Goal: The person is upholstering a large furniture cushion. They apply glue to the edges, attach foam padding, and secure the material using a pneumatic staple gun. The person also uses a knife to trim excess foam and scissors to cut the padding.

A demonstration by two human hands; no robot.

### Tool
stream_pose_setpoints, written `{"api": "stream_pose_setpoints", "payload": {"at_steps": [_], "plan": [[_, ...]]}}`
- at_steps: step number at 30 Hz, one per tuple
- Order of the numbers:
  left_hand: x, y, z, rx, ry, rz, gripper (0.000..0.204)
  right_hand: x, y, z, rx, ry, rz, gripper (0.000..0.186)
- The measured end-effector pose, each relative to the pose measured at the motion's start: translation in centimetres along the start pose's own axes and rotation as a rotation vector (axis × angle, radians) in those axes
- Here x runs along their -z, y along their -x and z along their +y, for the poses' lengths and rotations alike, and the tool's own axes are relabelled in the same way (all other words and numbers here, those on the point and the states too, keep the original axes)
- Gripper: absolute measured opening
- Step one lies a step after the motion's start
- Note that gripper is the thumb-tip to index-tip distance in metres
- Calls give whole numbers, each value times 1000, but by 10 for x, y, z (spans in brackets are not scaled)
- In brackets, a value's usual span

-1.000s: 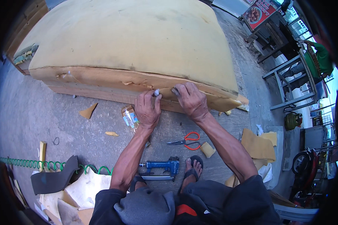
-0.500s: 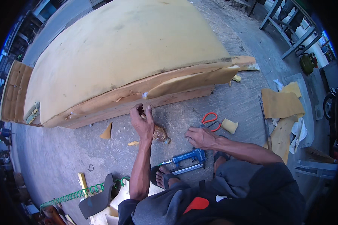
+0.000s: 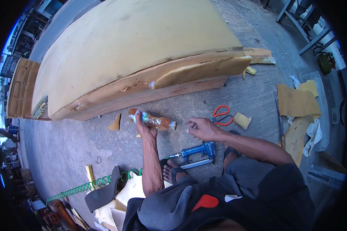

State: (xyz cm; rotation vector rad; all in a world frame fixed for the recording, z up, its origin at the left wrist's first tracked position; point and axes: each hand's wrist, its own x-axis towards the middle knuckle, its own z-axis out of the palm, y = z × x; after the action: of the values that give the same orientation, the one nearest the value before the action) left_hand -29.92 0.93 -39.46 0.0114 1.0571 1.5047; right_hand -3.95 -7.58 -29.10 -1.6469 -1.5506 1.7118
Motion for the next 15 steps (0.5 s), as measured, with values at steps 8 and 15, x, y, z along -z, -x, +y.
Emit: {"api": "stream_pose_setpoints", "payload": {"at_steps": [8, 15], "plan": [[-34, 31, 70, -265, 56, 102, 37, -56, 6, -44, -69, -815, -281, 94], [-40, 42, 67, -323, -23, 157, 40, -65, 9, -54, -114, -953, -289, 97]]}}
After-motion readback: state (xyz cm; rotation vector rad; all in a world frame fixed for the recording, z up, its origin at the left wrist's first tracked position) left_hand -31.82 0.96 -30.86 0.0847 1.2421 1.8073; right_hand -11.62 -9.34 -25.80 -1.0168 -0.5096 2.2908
